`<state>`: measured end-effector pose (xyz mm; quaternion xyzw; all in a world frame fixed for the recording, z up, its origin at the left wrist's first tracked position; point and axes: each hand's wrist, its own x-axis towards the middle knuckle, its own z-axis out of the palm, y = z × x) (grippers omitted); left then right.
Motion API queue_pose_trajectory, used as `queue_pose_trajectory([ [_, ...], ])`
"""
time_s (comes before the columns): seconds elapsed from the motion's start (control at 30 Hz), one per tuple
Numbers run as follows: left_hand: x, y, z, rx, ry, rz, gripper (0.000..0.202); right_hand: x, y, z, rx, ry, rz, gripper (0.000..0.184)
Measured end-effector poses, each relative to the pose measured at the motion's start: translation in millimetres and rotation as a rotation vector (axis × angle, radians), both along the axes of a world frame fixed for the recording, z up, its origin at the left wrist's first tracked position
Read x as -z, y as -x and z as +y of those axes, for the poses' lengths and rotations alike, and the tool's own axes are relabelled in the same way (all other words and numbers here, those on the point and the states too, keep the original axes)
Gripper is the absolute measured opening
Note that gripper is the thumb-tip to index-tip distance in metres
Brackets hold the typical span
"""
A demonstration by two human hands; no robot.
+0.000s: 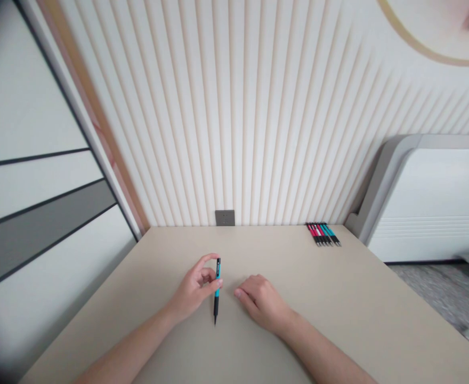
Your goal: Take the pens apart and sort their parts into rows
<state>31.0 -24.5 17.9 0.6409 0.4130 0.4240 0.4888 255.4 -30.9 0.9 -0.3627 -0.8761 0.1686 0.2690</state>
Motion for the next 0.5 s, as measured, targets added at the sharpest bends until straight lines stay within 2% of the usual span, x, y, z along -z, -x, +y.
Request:
queue_pose_trajectory([
  [0.17, 0.6, -1.6, 0.4, -0.032, 0.019, -0.084, 0.066, 0.2, 0.5, 0.2, -0.007, 0.017, 0.003, 0.039],
  [0.37, 4.6, -7.1, -1.1, -0.010, 0.062, -0.255, 0.079, -2.3, 12.6, -6.4, -0.039, 0.061, 0.078, 0.022],
  [0.5, 7.3, -11.2, -1.7, 0.014, 0.072, -0.255, 0.079, 0.0, 25.9, -11.2, 0.005, 0.041, 0.060, 0.014],
])
